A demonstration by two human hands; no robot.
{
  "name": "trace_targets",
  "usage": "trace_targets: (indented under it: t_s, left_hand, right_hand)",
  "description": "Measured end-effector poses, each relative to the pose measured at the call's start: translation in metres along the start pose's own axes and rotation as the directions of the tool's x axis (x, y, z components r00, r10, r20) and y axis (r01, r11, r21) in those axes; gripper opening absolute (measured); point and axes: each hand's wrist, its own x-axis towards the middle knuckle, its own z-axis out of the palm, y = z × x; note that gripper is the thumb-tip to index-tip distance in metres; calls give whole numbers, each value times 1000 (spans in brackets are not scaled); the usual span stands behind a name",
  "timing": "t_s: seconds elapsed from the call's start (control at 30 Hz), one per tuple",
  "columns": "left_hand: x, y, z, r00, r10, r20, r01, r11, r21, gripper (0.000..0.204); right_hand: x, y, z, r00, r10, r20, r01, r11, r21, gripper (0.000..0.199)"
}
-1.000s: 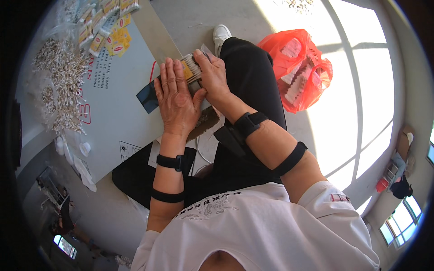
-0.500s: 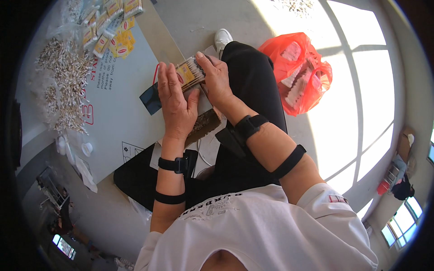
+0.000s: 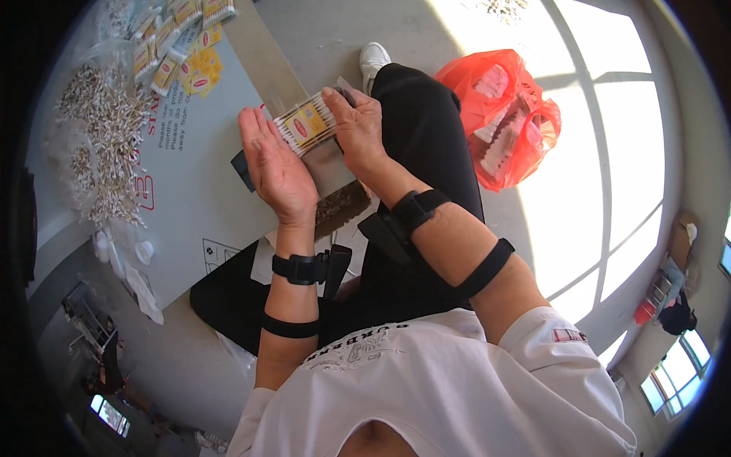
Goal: Counting and packaging cotton swabs into small plastic bags and applying adhesive labels.
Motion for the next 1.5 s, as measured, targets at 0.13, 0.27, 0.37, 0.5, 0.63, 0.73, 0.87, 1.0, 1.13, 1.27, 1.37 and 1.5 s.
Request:
trace_targets:
  t_s: [0.13, 0.27, 0.37, 0.5, 0.63, 0.73, 0.87, 1.0, 1.13, 1.27, 1.37, 1.5]
  left_hand:
    - [1, 1, -2, 1000, -16, 8, 16, 1000, -20, 65]
    - [0, 4, -5, 1000, -2, -23, 0, 999, -54, 65]
    - [1, 3, -6, 1000, 12, -16, -12, 1000, -16, 68]
    - [3, 2, -5, 1000, 5, 0, -5, 1000, 19, 67]
    - [2, 3, -11, 1000, -1, 13, 0, 998, 59, 68]
    - [2, 6, -10, 999, -18, 44, 15, 997, 80, 68]
    - [2, 6, -9, 999, -29, 38, 26, 998, 64, 69]
    - [1, 4, -8, 998, -25, 62, 19, 996, 91, 70]
    - [1, 4, -7, 998, -24, 61, 16, 992, 122, 71]
    - [1, 3, -7, 998, -27, 65, 19, 992, 128, 71]
    - [1, 3, -4, 998, -32, 55, 25, 992, 124, 71]
    - [0, 1, -3, 998, -27, 62, 19, 992, 122, 72]
  right_hand:
    - [0, 3, 2, 1000, -15, -8, 15, 1000, 7, 21]
    - [1, 3, -6, 998, 62, 28, -63, 998, 26, 21]
    - [5, 0, -14, 994, 71, 81, -76, 995, 60, 18]
    - [2, -12, -14, 999, -31, 13, 32, 995, -92, 37]
    - [-12, -57, -12, 779, -438, 448, 590, 273, -760, 74]
    - [-8, -71, -8, 626, -252, 737, 750, -62, -658, 70]
    - [8, -73, -5, 525, -64, 849, 839, -130, -529, 60]
    - [13, -72, -5, 485, -19, 874, 870, -92, -485, 58]
    - [13, -70, -5, 488, 12, 873, 872, -52, -487, 67]
    - [14, -68, -5, 476, -1, 879, 878, -57, -476, 68]
    - [16, -68, -7, 473, 0, 881, 880, -46, -473, 67]
    - [18, -68, -7, 462, 3, 887, 887, -4, -462, 66]
